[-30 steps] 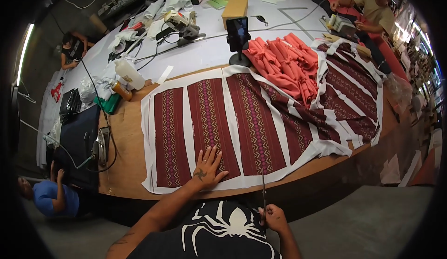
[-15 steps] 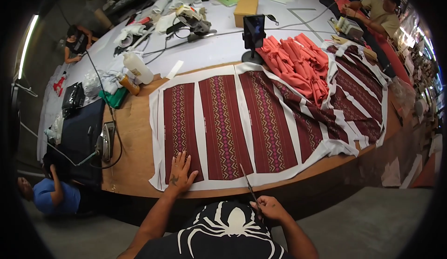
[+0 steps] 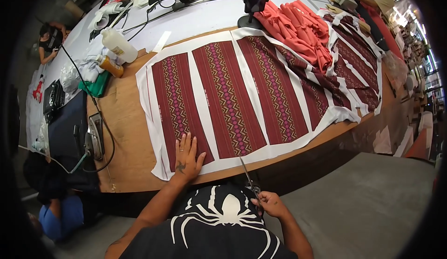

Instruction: Cutting patterned fabric along lines using scissors on a large work table in a garment production area.

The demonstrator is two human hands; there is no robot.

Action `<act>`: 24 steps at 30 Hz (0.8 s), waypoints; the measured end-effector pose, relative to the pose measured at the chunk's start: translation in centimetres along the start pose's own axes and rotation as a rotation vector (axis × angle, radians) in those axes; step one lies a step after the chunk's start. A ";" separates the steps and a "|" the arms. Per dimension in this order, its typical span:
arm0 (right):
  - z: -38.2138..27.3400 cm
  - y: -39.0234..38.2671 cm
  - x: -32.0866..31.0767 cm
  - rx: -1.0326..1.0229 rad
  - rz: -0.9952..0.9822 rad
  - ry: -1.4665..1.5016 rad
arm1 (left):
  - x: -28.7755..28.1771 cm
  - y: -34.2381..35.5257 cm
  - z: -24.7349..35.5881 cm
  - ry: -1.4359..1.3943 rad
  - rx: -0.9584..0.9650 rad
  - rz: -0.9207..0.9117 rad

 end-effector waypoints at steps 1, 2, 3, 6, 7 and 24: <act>0.0 -0.2 0.3 0.002 0.003 0.010 | 0.0 -0.1 -0.1 -0.017 -0.008 -0.012; -0.1 -0.3 0.6 -0.002 0.010 0.023 | -0.2 -0.2 -0.2 -0.034 -0.017 -0.022; -0.1 -0.5 0.6 -0.005 0.023 0.036 | -0.4 -0.1 -0.2 -0.039 -0.006 -0.025; 0.4 -0.1 0.7 -0.006 0.035 0.078 | -1.3 -1.0 -2.0 0.007 -0.063 -0.056; 0.6 0.1 0.7 -0.011 0.036 0.078 | -1.8 -1.5 -2.7 0.007 -0.061 -0.051; 2.1 -0.4 -3.9 0.011 0.026 -0.094 | -6.5 -8.2 -7.4 0.155 -0.313 0.017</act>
Point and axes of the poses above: each hand's wrist, its own y-axis towards the middle knuckle, its own x-axis out of the palm, z = x × y, the point moved 3 cm from there along y, towards the middle knuckle, and after that the axes turned 13 degrees about z, right-handed, at the moved point
